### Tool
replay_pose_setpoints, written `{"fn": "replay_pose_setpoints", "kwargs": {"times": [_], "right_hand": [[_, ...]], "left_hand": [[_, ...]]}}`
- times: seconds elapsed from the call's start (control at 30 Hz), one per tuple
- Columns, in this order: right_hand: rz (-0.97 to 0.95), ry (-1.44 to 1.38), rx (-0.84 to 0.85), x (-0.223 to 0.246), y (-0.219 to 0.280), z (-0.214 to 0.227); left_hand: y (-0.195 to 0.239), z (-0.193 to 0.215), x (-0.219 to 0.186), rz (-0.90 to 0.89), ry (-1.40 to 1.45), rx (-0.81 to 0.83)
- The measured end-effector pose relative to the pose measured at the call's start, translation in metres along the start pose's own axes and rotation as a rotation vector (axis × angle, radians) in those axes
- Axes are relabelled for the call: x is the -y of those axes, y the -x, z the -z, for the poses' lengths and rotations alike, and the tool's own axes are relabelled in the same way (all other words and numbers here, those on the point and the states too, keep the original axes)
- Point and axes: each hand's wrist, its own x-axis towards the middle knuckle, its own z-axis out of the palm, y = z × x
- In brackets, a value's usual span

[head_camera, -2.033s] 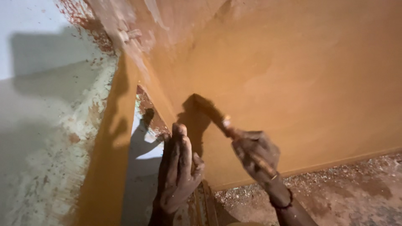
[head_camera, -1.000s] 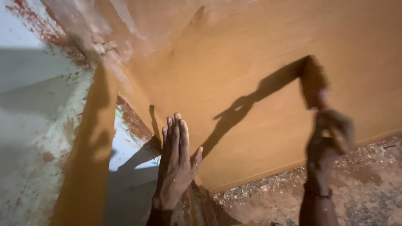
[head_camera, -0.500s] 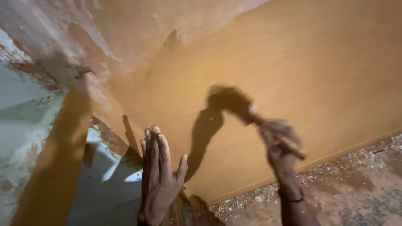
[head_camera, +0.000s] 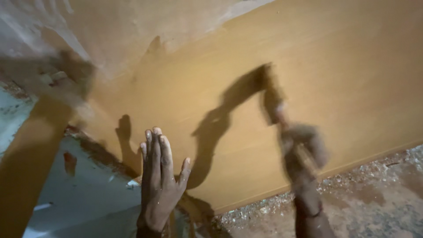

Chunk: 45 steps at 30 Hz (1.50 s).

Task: The person paints a wall with a brush, applying a light brown coat over a white base. The person uses the left hand to steady the wall while the right hand moves the brush in horizontal strokes. The painted area expands progressively across the wall surface.

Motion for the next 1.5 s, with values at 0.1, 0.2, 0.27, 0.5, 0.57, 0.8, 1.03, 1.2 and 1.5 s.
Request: {"fn": "replay_pose_setpoints", "kwargs": {"times": [0.1, 0.2, 0.27, 0.5, 0.57, 0.8, 1.03, 1.2, 1.5], "right_hand": [[0.042, 0.145, 0.174, 0.035, 0.018, -0.043], [0.004, -0.200, 0.330, 0.044, 0.012, -0.062], [0.122, -0.181, 0.326, 0.030, -0.007, -0.059], [-0.048, 0.516, -0.014, -0.032, -0.054, 0.056], [0.114, 0.441, -0.174, -0.049, -0.061, 0.093], [0.224, 0.606, -0.145, -0.061, -0.083, 0.106], [-0.151, -0.642, 0.312, 0.026, -0.023, -0.026], [-0.060, -0.435, 0.408, 0.032, -0.050, -0.052], [0.007, 0.269, -0.109, -0.035, -0.123, 0.080]], "left_hand": [[-0.010, -0.001, -0.010, -0.014, -0.006, -0.045], [-0.013, 0.002, -0.017, -0.039, -0.038, -0.051], [-0.013, 0.003, -0.020, -0.041, -0.058, -0.042], [-0.007, -0.004, -0.016, 0.014, -0.080, -0.016], [-0.008, -0.008, -0.014, 0.023, -0.081, -0.001], [-0.014, -0.020, -0.024, 0.003, -0.063, 0.022], [-0.020, -0.014, -0.043, -0.114, -0.082, -0.140], [-0.019, -0.005, -0.045, -0.098, -0.105, -0.137], [-0.023, -0.006, -0.044, -0.070, -0.062, -0.016]]}}
